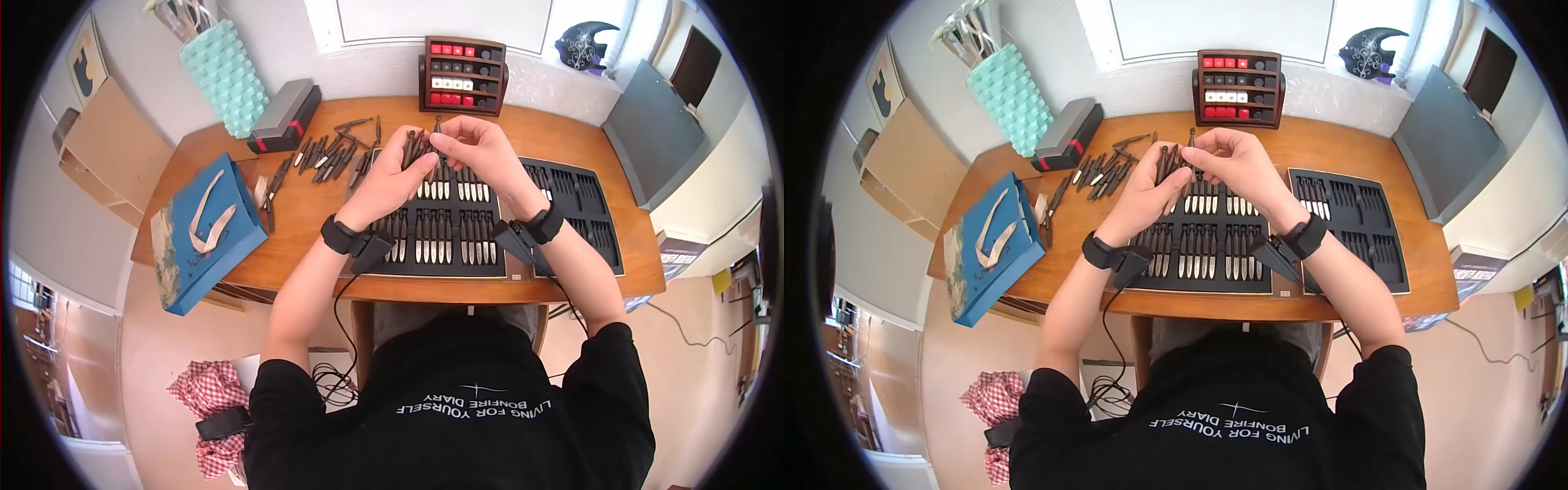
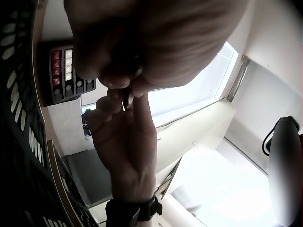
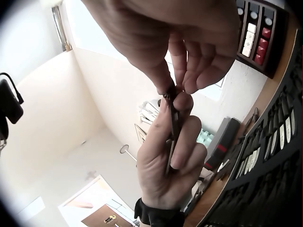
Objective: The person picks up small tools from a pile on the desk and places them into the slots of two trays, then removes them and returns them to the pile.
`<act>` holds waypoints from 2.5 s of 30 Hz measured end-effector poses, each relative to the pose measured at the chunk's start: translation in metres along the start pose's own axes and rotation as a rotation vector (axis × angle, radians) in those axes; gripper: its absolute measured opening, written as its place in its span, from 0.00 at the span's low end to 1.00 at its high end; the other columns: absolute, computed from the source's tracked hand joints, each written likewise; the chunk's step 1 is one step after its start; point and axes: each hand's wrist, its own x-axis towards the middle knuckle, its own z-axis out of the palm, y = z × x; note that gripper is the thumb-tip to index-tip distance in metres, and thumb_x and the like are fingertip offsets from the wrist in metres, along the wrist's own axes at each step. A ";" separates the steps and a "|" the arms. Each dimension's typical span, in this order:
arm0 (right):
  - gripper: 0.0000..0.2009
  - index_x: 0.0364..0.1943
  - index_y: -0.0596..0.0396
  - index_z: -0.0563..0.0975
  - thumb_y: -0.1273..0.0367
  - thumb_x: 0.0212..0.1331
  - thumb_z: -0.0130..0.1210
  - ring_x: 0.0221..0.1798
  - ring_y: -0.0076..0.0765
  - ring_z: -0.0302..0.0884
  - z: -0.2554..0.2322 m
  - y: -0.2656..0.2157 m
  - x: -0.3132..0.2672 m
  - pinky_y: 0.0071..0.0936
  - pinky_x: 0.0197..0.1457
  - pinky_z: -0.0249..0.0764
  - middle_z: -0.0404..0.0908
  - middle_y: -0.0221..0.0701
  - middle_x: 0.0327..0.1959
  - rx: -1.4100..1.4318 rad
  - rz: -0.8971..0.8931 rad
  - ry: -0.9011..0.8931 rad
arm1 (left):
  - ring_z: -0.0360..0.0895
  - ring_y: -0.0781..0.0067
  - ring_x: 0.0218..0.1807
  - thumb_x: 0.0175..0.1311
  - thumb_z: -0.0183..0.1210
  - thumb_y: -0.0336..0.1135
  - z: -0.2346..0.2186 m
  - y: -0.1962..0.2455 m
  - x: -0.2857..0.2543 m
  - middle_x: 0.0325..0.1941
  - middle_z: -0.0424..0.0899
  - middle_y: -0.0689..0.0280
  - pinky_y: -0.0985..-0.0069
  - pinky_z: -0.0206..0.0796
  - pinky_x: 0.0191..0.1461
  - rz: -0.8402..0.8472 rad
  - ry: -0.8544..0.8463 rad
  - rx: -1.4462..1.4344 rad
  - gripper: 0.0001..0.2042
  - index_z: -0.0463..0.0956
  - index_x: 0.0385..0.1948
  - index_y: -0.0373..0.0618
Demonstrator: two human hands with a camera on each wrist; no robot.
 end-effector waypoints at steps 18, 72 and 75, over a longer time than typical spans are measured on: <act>0.12 0.45 0.63 0.75 0.70 0.61 0.57 0.30 0.19 0.78 -0.191 0.023 -0.033 0.17 0.35 0.77 0.80 0.28 0.32 -0.353 0.258 0.241 | 0.55 0.89 0.15 0.75 0.42 0.38 -0.036 -0.005 0.003 0.23 0.63 0.76 0.87 0.48 0.17 -0.183 0.139 -0.354 0.10 0.68 0.44 0.43; 0.10 0.43 0.60 0.79 0.69 0.62 0.58 0.35 0.19 0.78 0.017 0.010 -0.012 0.16 0.41 0.73 0.82 0.28 0.36 0.224 -0.012 -0.035 | 0.56 0.90 0.08 0.74 0.44 0.48 -0.022 -0.002 -0.005 0.16 0.72 0.71 0.89 0.44 0.12 -0.332 -0.232 -0.190 0.17 0.71 0.37 0.44; 0.09 0.42 0.60 0.79 0.70 0.62 0.58 0.37 0.22 0.80 0.019 0.012 -0.014 0.18 0.45 0.76 0.82 0.30 0.36 0.326 0.046 -0.010 | 0.56 0.90 0.08 0.74 0.44 0.48 -0.020 -0.002 -0.005 0.17 0.72 0.71 0.89 0.44 0.13 -0.316 -0.173 -0.227 0.17 0.71 0.36 0.43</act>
